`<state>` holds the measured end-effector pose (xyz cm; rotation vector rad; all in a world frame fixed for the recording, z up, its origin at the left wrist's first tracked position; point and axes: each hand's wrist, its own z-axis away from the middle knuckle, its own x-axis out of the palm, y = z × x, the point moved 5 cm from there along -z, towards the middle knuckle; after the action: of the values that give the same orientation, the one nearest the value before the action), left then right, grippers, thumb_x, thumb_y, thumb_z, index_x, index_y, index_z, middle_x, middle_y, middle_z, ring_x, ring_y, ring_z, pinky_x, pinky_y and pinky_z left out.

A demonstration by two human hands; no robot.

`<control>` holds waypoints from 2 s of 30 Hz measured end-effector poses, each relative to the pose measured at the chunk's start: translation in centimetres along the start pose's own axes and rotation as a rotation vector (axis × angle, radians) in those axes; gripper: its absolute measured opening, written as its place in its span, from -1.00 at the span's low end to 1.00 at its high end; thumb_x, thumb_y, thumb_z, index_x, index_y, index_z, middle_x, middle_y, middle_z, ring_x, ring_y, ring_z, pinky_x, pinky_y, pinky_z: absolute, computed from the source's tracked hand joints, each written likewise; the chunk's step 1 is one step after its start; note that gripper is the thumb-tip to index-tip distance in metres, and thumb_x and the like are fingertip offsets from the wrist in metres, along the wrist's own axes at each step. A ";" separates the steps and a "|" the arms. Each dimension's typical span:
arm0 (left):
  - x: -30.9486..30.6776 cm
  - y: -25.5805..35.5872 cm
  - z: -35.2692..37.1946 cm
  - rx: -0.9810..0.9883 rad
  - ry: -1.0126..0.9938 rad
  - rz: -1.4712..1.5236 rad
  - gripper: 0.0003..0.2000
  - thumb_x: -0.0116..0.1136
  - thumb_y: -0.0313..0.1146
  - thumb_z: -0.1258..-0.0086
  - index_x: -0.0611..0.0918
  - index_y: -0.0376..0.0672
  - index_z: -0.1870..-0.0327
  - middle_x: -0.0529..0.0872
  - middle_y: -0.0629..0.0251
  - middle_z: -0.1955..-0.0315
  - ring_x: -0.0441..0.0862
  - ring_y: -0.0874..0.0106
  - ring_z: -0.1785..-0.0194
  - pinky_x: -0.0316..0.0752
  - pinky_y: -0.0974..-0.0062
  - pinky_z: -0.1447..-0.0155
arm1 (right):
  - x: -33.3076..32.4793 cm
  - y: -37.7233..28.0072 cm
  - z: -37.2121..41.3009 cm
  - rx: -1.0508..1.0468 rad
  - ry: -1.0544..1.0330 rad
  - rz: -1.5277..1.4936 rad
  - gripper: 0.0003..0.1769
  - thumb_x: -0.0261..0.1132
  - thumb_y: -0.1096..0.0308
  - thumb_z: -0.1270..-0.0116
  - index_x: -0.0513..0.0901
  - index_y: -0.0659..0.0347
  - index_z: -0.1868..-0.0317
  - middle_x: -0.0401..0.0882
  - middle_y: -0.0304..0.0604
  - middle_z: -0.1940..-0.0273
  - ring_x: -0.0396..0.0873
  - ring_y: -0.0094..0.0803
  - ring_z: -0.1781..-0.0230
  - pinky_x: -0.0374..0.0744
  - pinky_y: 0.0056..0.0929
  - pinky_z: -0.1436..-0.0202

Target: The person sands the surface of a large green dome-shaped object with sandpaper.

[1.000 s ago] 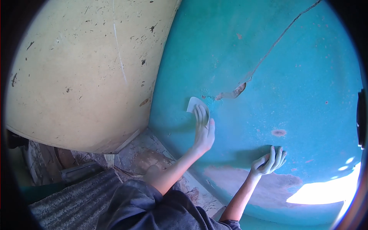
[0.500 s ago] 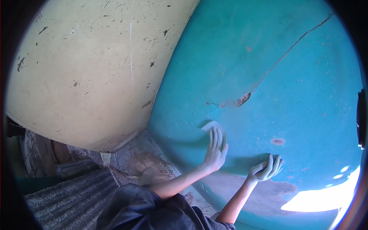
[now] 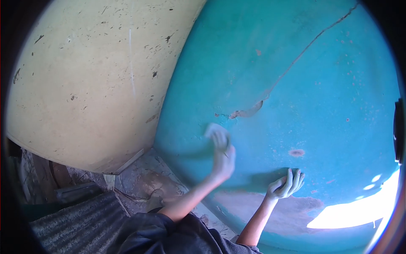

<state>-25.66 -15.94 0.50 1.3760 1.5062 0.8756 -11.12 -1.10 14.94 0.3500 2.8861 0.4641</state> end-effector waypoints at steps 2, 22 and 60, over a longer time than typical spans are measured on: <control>-2.0 0.0 -1.6 -0.045 0.038 0.097 -0.31 -0.37 -0.17 -0.68 -0.25 -0.57 -0.53 -0.41 -0.44 -0.53 -0.52 -0.27 -0.61 -0.48 -0.05 -0.64 | 0.0 0.1 0.2 0.013 0.000 -0.008 -0.56 -0.02 0.15 -0.57 0.71 0.23 -0.04 0.61 0.06 -0.23 0.44 -0.01 -0.41 0.24 0.02 -0.55; 4.4 5.1 7.6 -0.024 -0.183 0.083 -0.30 -0.33 -0.18 -0.67 -0.23 -0.55 -0.54 -0.34 -0.40 -0.55 -0.43 -0.23 -0.63 -0.40 0.02 -0.66 | -1.9 1.6 0.4 0.074 -0.110 -0.245 -0.61 0.10 0.46 -0.29 0.70 0.19 -0.07 0.67 -0.02 -0.17 0.50 -0.01 -0.36 0.22 0.00 -0.54; 11.8 10.0 13.8 0.107 -0.225 -0.022 -0.36 -0.27 -0.29 -0.65 -0.13 -0.48 -0.57 -0.24 -0.32 -0.58 -0.36 -0.22 -0.63 -0.33 -0.01 -0.65 | -7.1 7.0 6.6 0.181 -0.190 -0.618 -0.64 0.20 0.57 -0.12 0.75 0.12 0.08 0.75 -0.20 0.01 0.63 -0.23 -0.16 0.30 -0.18 -0.43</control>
<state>-9.09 -3.86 3.08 1.4793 1.4075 0.6108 -1.47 5.35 12.14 -0.4440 2.6579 0.0565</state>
